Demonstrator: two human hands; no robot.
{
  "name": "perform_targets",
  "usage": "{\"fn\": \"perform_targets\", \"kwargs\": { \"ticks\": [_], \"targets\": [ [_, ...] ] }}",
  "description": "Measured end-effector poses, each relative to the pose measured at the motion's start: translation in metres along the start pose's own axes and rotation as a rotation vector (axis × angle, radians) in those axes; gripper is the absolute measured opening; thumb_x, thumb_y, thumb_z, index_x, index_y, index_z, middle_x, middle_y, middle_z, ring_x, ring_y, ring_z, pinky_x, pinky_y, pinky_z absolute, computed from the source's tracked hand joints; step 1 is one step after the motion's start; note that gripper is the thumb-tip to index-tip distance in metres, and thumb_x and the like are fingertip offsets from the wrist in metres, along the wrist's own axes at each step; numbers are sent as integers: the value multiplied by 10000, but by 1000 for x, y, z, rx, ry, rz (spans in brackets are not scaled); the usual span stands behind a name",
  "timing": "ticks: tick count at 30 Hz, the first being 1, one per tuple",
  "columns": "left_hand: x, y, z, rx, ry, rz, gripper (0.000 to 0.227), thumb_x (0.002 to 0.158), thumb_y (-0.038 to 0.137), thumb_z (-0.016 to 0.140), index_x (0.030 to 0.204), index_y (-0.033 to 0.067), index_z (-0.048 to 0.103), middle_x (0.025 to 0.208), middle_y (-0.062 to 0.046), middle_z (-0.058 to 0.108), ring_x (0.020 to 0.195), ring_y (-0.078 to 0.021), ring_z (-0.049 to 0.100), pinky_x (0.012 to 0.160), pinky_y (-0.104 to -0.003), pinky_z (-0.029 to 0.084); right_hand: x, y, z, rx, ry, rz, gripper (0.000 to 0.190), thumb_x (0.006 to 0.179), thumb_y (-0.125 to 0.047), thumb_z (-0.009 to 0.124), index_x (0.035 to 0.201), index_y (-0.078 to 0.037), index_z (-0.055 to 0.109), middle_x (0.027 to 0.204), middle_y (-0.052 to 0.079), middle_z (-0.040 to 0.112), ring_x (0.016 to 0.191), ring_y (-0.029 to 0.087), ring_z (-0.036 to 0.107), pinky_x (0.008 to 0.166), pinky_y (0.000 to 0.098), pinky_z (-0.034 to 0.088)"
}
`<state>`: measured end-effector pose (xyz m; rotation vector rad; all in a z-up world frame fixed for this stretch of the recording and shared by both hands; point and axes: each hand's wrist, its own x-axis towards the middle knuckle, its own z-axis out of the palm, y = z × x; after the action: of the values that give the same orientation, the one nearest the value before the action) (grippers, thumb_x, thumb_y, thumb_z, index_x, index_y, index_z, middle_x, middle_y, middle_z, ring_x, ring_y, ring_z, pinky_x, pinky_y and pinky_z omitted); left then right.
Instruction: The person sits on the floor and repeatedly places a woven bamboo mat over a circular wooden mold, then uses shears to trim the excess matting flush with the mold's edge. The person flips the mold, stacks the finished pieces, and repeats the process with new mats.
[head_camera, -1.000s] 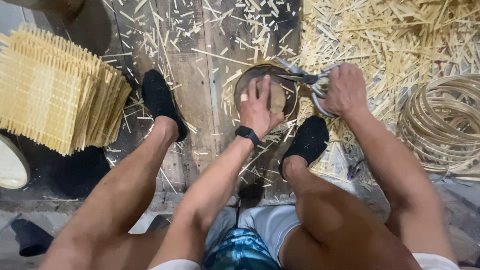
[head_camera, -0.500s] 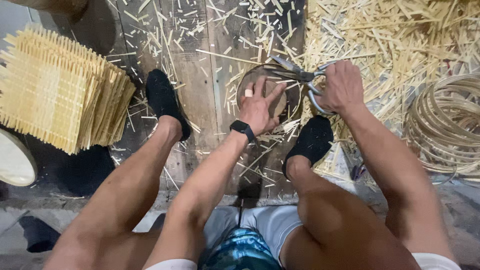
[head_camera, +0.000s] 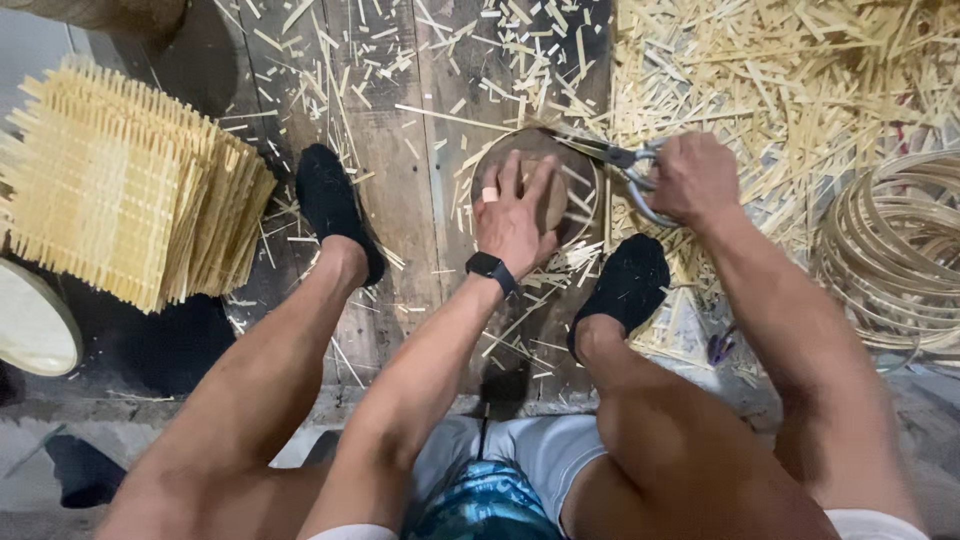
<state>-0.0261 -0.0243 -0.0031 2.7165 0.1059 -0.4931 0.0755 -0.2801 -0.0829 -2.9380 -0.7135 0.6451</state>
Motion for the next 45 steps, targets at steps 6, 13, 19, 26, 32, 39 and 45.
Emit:
{"fn": "perform_targets", "kwargs": {
  "ticks": [6,13,19,26,32,39,45],
  "targets": [
    [1,4,4,-194,124,-121,1173,585,314,931,1571,201,307,1544,-279,321,1313,-540,397,1054,-590,429,-14,7,-4,-111,148,-78,471,861,-502,670,881,-32,649,830,137,572,802,270,566,693,441,519],
    [7,-12,-7,-166,21,68,1132,569,250,919,1550,239,354,1550,-229,343,1330,-536,406,1039,-586,448,-1,13,10,-22,-121,22,293,959,-342,576,904,-59,630,765,118,578,679,233,543,569,411,510],
    [14,-13,-15,-150,-30,86,1148,527,213,923,1536,280,379,1570,-200,345,1342,-527,410,1023,-575,465,-14,23,6,38,-77,62,418,1011,-438,603,853,-62,696,754,133,612,653,248,582,616,438,507],
    [2,3,-19,-304,-105,-309,1001,703,467,848,1554,222,379,1471,-227,427,1095,-409,619,961,-508,526,-11,41,34,110,302,435,576,819,-437,869,1051,56,679,984,228,636,905,341,610,815,507,525],
    [41,-40,8,-220,232,-105,567,943,466,733,1375,116,622,1340,-198,609,1139,-381,659,959,-466,528,-25,17,48,852,12,631,418,838,-331,788,1138,-56,697,1069,158,697,943,269,694,833,410,602],
    [127,-70,26,-323,-251,-76,246,907,317,738,1069,146,810,977,-133,783,894,-271,747,855,-391,570,-14,-65,50,1201,25,443,266,902,-166,811,1084,10,732,899,90,752,778,129,686,711,279,565],
    [146,-48,33,-317,-290,-144,128,765,212,837,881,157,846,833,-98,789,788,-236,763,749,-362,582,-16,-51,52,1326,-98,537,219,886,-151,827,983,25,742,796,53,712,660,107,614,564,274,504]
  ]
}}
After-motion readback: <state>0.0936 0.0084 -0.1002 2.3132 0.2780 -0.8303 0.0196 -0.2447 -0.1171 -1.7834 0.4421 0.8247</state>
